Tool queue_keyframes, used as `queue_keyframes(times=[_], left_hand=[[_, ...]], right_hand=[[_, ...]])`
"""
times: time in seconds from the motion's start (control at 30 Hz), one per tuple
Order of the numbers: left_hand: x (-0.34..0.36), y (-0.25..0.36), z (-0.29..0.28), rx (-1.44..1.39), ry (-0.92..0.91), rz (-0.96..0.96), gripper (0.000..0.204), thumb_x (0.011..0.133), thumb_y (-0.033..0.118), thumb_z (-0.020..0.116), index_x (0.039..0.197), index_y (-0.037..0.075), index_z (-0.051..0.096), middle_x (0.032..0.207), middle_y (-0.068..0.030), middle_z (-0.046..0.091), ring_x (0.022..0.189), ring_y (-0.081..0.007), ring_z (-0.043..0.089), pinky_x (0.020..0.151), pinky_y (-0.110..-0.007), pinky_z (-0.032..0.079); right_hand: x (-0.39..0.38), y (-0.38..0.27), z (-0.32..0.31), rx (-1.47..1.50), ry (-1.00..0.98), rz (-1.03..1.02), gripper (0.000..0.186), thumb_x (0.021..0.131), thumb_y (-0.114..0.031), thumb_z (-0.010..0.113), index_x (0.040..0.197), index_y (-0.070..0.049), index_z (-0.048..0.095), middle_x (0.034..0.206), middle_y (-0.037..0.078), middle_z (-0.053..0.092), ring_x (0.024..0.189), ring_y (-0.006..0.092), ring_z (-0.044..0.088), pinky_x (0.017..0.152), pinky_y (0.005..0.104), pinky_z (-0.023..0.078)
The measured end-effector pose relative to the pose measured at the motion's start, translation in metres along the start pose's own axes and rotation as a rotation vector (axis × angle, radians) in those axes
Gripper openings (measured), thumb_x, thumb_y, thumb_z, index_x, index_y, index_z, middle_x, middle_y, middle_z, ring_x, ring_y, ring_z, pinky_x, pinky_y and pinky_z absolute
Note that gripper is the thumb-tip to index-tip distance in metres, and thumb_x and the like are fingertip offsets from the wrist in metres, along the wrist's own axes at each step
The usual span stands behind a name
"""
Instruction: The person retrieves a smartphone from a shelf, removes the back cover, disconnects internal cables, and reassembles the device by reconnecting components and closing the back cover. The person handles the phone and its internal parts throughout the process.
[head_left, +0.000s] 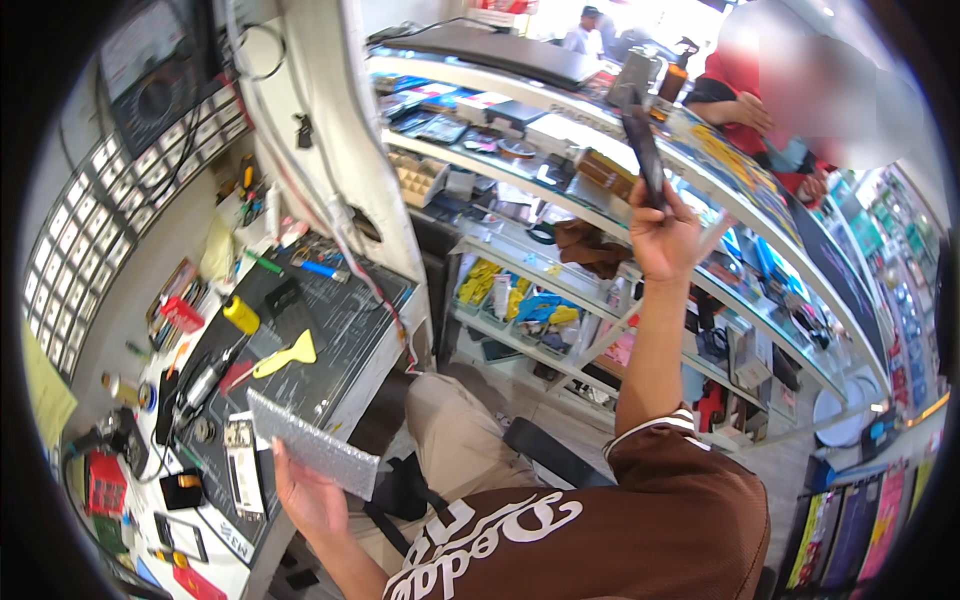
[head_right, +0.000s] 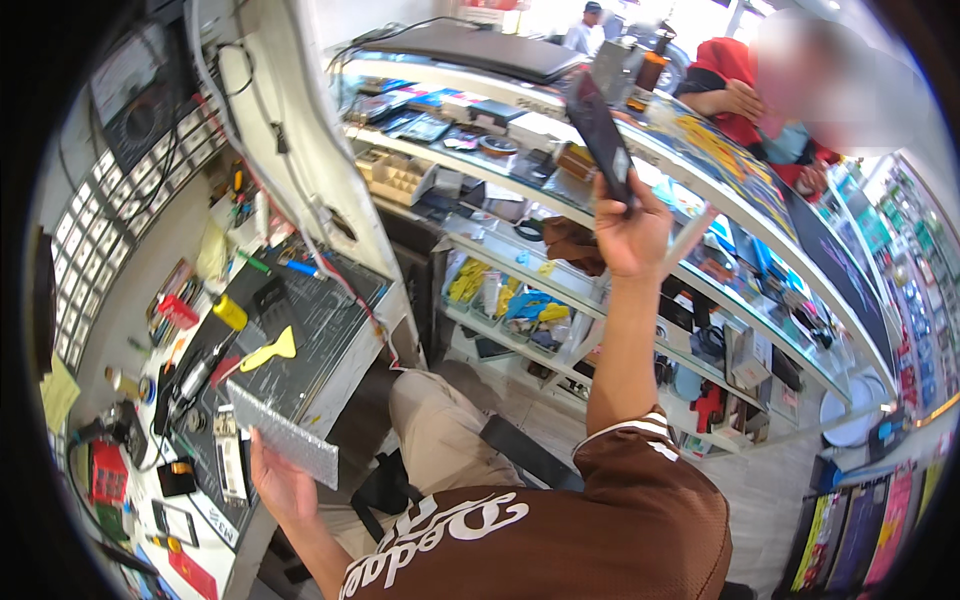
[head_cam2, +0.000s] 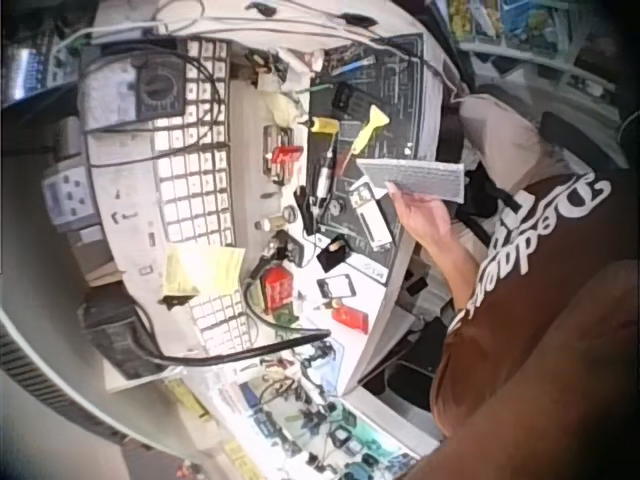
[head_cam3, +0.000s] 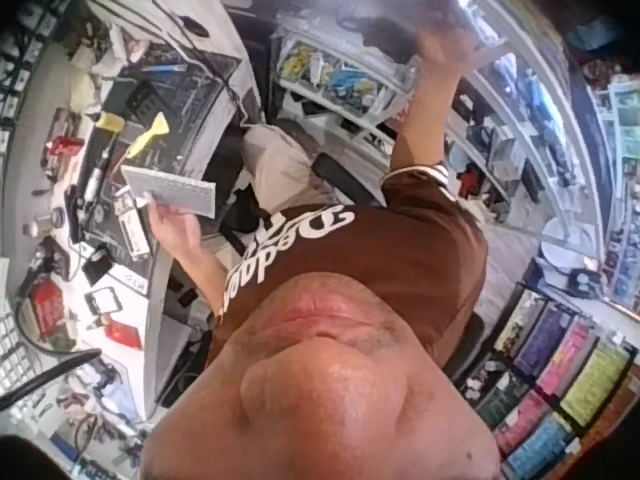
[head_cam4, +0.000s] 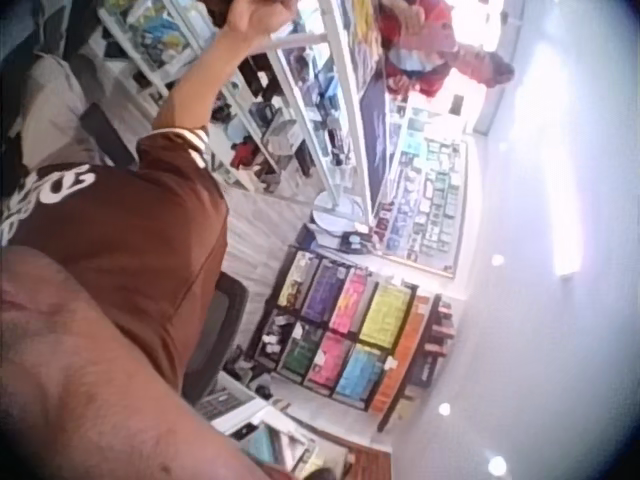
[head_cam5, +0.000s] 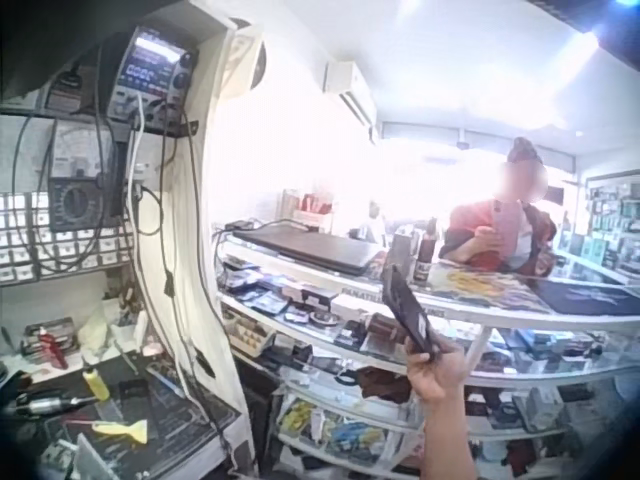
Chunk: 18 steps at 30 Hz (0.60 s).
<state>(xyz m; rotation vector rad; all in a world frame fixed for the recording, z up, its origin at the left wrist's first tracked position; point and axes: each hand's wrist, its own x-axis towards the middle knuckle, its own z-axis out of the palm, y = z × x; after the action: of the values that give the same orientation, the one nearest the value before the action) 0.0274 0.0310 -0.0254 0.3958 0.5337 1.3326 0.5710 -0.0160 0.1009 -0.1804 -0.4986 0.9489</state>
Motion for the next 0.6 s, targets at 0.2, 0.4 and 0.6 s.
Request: queue_keyframes(times=[0.2, 0.4, 0.6], left_hand=[[0.001, 0.001, 0.007, 0.074, -0.005, 0.044, 0.043, 0.107, 0.031, 0.057, 0.142, 0.006, 0.055, 0.136, -0.0066, 0.065, 0.122, -0.0204, 0.062, 0.105, -0.041, 0.048], [-0.001, 0.002, 0.009, 0.1, 0.018, 0.049, 0.048, 0.107, 0.033, 0.057, 0.145, 0.005, 0.052, 0.138, -0.0067, 0.063, 0.123, -0.0203, 0.06, 0.107, -0.042, 0.047], [-0.007, 0.0, 0.006, 0.111, -0.012, 0.041, 0.046, 0.107, 0.035, 0.058, 0.143, 0.006, 0.054, 0.137, -0.0065, 0.064, 0.122, -0.0204, 0.06, 0.106, -0.042, 0.046]], right_hand=[[-0.005, 0.014, 0.01, -0.152, -0.033, -0.124, 0.035, 0.106, -0.015, 0.056, 0.134, 0.005, 0.053, 0.128, 0.022, 0.066, 0.115, 0.0339, 0.069, 0.082, 0.0368, 0.066], [-0.005, 0.021, 0.012, -0.204, -0.031, -0.144, 0.035, 0.107, -0.016, 0.055, 0.137, 0.001, 0.052, 0.127, 0.018, 0.068, 0.114, 0.029, 0.07, 0.084, 0.0375, 0.066], [-0.004, 0.021, 0.013, -0.198, -0.006, -0.112, 0.038, 0.106, -0.016, 0.057, 0.139, 0.0, 0.052, 0.129, 0.017, 0.067, 0.116, 0.03, 0.069, 0.082, 0.035, 0.065]])
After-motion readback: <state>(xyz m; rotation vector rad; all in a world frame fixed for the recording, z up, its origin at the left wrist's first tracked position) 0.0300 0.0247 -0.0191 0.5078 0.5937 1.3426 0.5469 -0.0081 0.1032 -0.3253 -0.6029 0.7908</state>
